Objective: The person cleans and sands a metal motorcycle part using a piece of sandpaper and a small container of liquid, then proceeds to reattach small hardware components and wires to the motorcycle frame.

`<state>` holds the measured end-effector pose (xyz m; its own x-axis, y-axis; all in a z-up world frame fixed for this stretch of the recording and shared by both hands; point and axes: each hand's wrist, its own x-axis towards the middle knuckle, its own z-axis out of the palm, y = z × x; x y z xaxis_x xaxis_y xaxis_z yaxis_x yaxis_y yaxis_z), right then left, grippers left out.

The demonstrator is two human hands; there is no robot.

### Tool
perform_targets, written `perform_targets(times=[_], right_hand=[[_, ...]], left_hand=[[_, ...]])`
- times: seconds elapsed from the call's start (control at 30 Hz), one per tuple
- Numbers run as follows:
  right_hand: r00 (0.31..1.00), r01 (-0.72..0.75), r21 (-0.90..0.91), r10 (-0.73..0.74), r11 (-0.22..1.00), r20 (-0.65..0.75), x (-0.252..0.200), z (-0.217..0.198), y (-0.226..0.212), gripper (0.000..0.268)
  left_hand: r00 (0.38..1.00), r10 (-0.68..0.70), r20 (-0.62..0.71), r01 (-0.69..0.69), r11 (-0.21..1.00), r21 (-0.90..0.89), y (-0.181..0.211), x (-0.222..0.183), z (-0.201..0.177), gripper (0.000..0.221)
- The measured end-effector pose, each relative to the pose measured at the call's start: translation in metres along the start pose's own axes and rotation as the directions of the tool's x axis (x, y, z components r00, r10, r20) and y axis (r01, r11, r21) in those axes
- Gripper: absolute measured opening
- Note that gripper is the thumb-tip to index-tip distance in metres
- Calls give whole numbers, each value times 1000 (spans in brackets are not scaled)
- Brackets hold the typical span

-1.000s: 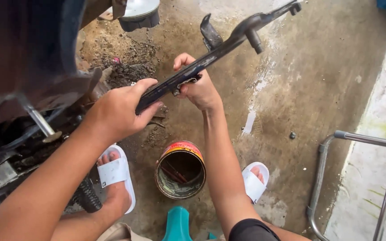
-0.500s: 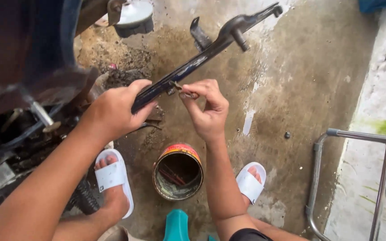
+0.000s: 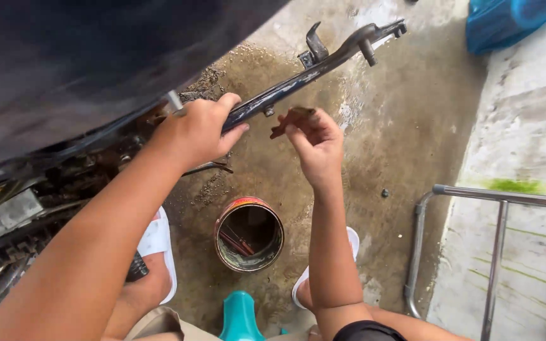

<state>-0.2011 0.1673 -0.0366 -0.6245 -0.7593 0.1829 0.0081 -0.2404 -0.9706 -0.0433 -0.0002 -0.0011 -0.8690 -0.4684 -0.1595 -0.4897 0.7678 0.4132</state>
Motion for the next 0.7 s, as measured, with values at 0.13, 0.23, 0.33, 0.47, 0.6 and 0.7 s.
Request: perform_targets(times=[0.13, 0.23, 0.33, 0.47, 0.6, 0.7], right_hand=[[990, -40, -96, 26, 995, -139, -2, -16, 18, 18], [977, -65, -132, 36, 989, -211, -4, -7, -1, 22], [981, -78, -122, 55, 989, -185, -1, -7, -9, 37], [997, -27, -556, -15, 831, -70, 17, -1, -33, 16], [979, 165, -841, 16, 516, 202, 33, 19, -51, 13], [969, 169, -819, 59, 549, 240, 28, 36, -77, 15]], left_hand=[[1000, 26, -3, -26, 999, -37, 0, -7, -4, 39], [995, 86, -50, -87, 996, -12, -4, -6, 6, 39], [989, 114, -91, -116, 993, -8, -4, -11, 5, 39], [985, 133, -113, -133, 991, 9, -9, -6, 14, 41], [984, 135, -114, -138, 990, -24, -4, -10, 7, 34], [982, 138, -128, -141, 990, -15, -8, -7, 13, 35]])
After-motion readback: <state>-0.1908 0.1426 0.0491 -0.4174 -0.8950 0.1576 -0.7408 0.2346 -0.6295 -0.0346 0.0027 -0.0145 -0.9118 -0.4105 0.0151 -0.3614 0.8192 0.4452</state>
